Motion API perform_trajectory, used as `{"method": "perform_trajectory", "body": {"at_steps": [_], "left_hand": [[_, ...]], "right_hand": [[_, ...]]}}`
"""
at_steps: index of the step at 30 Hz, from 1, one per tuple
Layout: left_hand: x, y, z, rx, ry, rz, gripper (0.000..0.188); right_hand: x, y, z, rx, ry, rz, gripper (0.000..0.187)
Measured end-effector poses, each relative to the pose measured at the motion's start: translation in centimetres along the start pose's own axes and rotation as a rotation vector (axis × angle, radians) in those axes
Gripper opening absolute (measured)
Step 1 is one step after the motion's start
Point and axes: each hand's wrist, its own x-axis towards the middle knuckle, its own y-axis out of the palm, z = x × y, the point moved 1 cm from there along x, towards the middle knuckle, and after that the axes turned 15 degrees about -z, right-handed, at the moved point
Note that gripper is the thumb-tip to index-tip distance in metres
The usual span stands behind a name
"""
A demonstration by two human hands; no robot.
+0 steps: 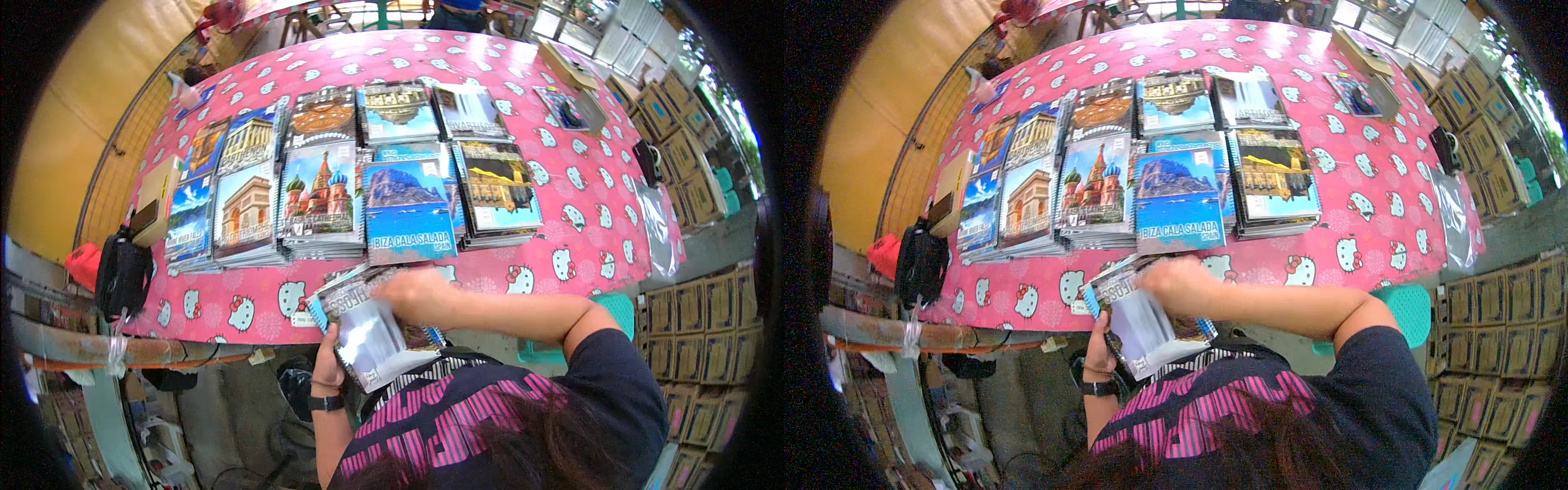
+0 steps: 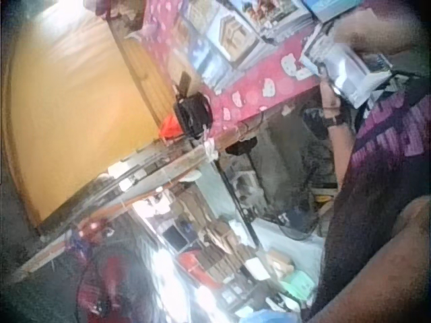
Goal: The person sorts various spiral-bound notebooks by design and stacks them into groups on a table.
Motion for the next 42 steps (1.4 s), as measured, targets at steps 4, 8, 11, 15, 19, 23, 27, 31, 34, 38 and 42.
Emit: {"method": "perform_trajectory", "body": {"at_steps": [4,8,11,15,19,23,27,31,34,38,42], "left_hand": [[-0.7,0.7,-1.4,-0.008,-0.048,0.049,0.044],[-0.6,1.3,-1.7,0.086,-0.02,0.009,0.044],[-0.9,1.8,-2.1,0.087,-0.004,0.025,0.047],[-0.9,1.2,-2.5,-0.051,-0.017,0.13,0.06],[0.1,-0.8,-1.4,0.344,0.098,0.084,0.055],[-0.1,-0.4,-0.8,0.157,-0.001,0.055,0.046],[-0.8,-3.8,0.4,0.046,0.058,-0.081,0.045],[-1.3,-3.9,-1.7,-0.072,-0.026,-0.101,0.044],[-1.4,-4.7,-3.2,-0.066,0.017,-0.059,0.047],[-0.9,-4.6,-5.3,-0.102,-0.051,0.03,0.062],[-0.2,-4.7,-6.4,0.166,0.146,0.008,0.056]], "right_hand": [[3.0,-2.2,-0.7,-0.196,0.064,-0.034,0.081],[3.3,-1.0,-6.3,-0.36,0.102,-0.056,0.077],[2.1,0.1,-4.8,-0.281,-0.012,-0.159,0.065],[0.4,-1.8,2.6,0.33,-0.188,0.215,0.065],[9.2,-4.5,-2.8,0.394,0.204,0.232,0.051],[15.5,-2.4,-24.5,-0.631,0.379,-0.523,0.06],[16.7,-1.6,-24.9,-0.482,0.292,-0.122,0.056],[15.8,-4.1,-23.2,-0.49,0.373,-0.189,0.033],[15.3,-6.6,-17.3,-0.349,0.161,-0.426,0.027],[12.3,-6.2,-0.9,0.111,0.014,0.227,0.046],[13.4,2.9,-0.8,-0.207,-0.255,-0.237,0.06]]}}
